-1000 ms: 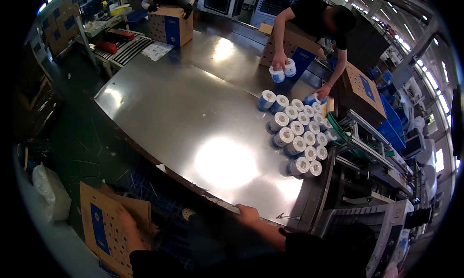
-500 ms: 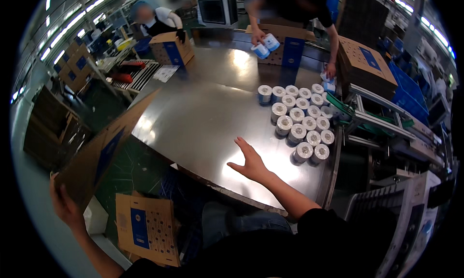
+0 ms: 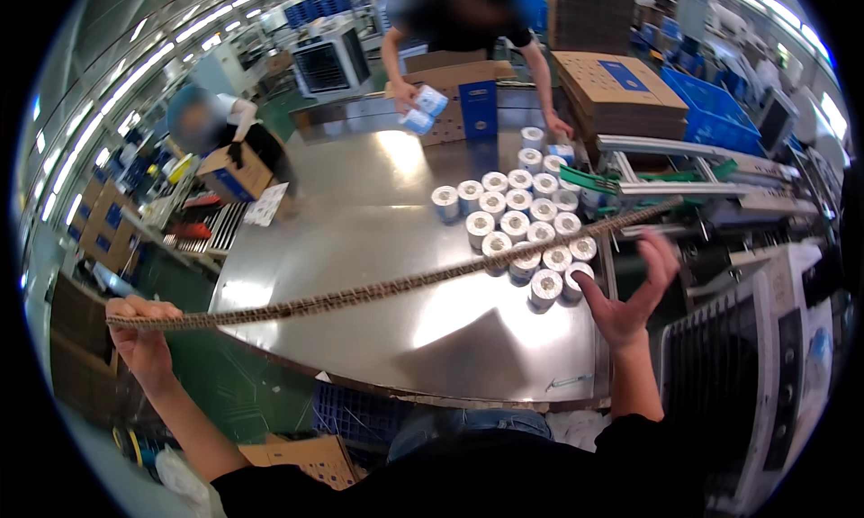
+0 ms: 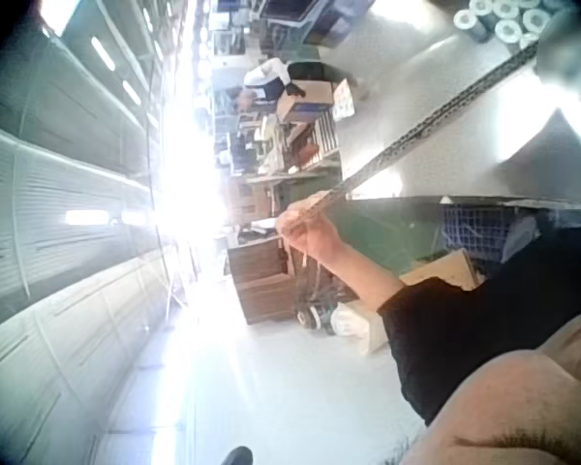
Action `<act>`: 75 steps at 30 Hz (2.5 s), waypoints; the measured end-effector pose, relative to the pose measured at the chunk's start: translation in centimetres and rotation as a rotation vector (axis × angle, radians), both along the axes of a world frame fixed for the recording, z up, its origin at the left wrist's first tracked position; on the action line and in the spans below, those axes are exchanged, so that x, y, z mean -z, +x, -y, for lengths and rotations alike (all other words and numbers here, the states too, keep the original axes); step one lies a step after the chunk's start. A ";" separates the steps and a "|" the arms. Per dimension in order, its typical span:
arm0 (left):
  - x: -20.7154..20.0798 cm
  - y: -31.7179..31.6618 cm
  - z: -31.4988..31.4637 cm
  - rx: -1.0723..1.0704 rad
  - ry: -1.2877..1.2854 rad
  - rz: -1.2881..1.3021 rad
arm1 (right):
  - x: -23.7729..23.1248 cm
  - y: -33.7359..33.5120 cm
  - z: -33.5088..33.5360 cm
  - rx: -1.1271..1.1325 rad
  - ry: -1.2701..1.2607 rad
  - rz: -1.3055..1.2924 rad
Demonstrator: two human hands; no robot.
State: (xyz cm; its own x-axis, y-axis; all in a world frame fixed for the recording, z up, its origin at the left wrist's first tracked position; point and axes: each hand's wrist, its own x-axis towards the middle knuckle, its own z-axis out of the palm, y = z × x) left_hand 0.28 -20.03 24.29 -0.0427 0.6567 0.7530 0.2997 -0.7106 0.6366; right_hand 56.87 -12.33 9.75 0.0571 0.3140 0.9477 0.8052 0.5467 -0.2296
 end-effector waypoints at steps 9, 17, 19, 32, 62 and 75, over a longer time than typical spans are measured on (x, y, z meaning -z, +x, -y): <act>9.5 -4.4 -15.1 0.177 -0.339 0.042 | -3.0 -4.3 5.6 0.028 -0.504 0.228; 21.9 1.5 -17.7 -0.187 -0.080 -0.983 | 4.8 -16.5 4.2 0.225 -0.927 0.383; 24.7 1.2 -17.7 -0.256 -0.053 -0.873 | 3.4 -16.8 2.3 0.257 -1.050 0.369; 26.9 0.0 -19.4 -0.203 0.188 -0.373 | 1.6 -15.2 -6.5 0.148 -1.545 0.379; 29.1 5.1 -24.6 1.032 -0.408 -1.198 | 9.7 -18.6 -12.7 -0.522 -2.529 0.543; 16.7 3.1 -24.0 1.465 -1.123 -1.039 | 10.7 -20.7 -16.0 -0.356 -2.514 0.360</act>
